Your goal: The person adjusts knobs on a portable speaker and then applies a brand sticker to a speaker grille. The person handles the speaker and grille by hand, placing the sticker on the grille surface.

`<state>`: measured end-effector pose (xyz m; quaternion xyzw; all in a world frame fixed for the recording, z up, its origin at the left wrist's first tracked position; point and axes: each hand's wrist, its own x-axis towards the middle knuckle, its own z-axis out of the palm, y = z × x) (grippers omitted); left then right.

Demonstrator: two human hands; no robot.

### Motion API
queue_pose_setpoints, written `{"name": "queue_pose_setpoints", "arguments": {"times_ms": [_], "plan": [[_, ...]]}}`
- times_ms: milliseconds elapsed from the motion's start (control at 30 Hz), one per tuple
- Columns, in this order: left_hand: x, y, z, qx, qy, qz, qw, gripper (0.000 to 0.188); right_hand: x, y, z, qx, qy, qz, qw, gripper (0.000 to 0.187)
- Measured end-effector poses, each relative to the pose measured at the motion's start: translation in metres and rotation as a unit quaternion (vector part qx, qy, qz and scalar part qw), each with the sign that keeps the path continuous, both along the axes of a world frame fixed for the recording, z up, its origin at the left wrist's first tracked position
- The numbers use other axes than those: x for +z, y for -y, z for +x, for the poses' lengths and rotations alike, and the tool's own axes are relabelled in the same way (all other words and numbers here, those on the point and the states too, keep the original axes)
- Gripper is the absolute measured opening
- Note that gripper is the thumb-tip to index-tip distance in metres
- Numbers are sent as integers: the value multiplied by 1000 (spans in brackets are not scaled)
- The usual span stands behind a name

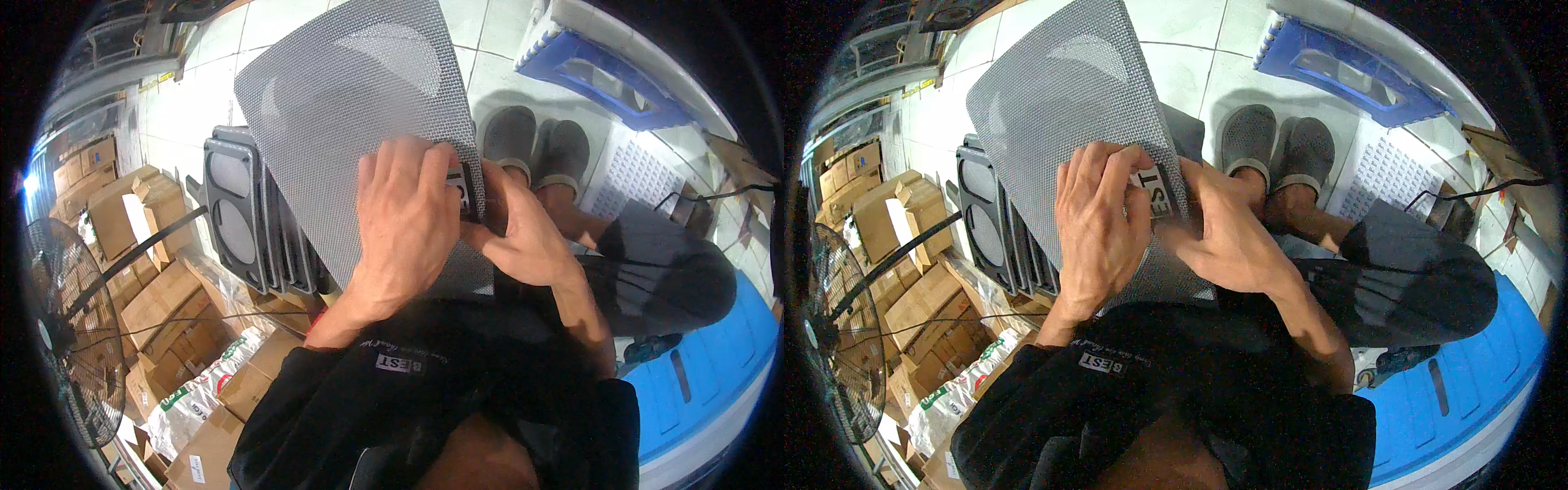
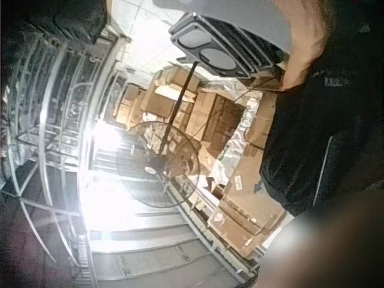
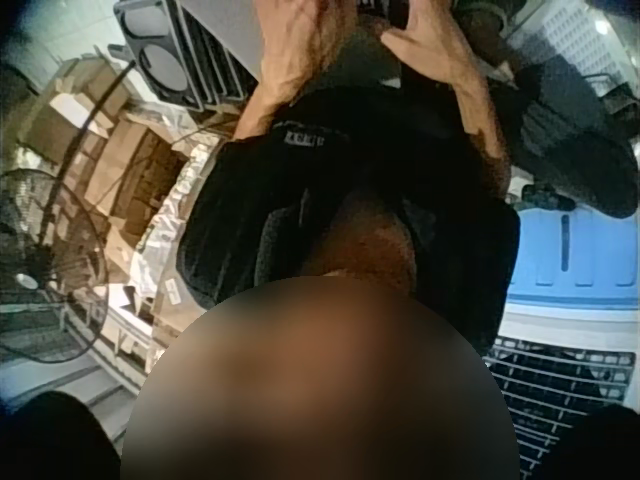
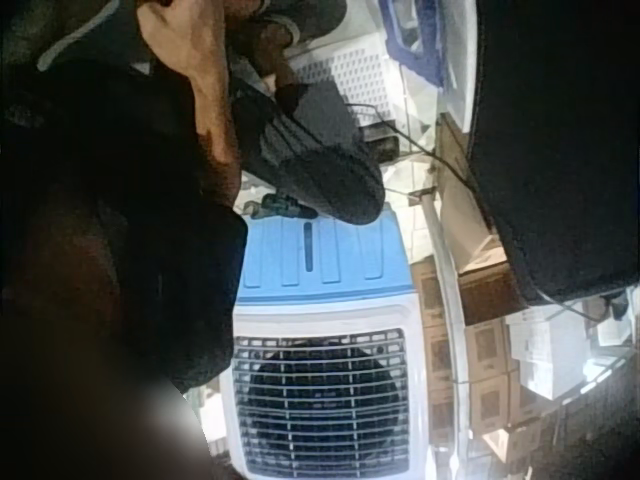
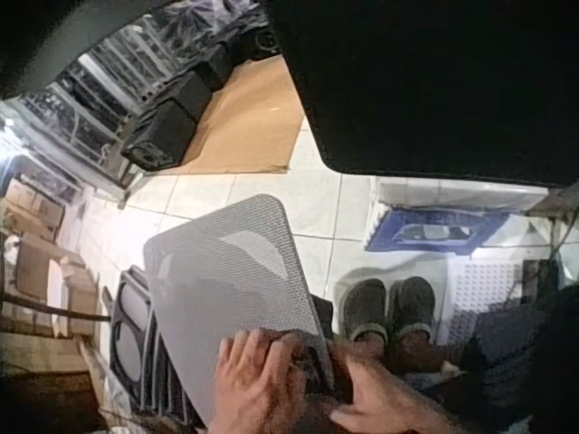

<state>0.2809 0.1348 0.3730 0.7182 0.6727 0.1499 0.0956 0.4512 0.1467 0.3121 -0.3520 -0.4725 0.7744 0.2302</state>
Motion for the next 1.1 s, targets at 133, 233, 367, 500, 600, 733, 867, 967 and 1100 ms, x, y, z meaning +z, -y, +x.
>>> {"name": "queue_pose_setpoints", "arguments": {"times_ms": [133,233,367,500,600,733,867,967,1100], "plan": [[0,1,1,10,-1,-10,1000,26,-8,3,-4,-6,1,55,998,80],[1,1,1,9,-4,-15,1000,25,-5,3,-4,-6,4,42,999,79],[2,1,2,20,0,-13,1000,29,16,-1,-5,-48,101,153,982,66],[3,3,4,26,-7,-23,999,30,35,-8,-10,-193,248,409,857,45],[-1,2,4,16,-3,6,1000,23,29,-17,-13,-155,193,575,780,36],[-6,1,3,16,3,37,999,19,16,-9,-18,-152,218,608,748,34],[-8,3,4,10,11,33,999,17,7,-3,-20,-156,236,648,707,34],[-8,3,3,7,12,27,1000,16,8,-9,-16,-145,213,640,724,31],[-10,3,4,6,10,46,999,15,20,-19,-8,-132,180,558,799,29]]}}
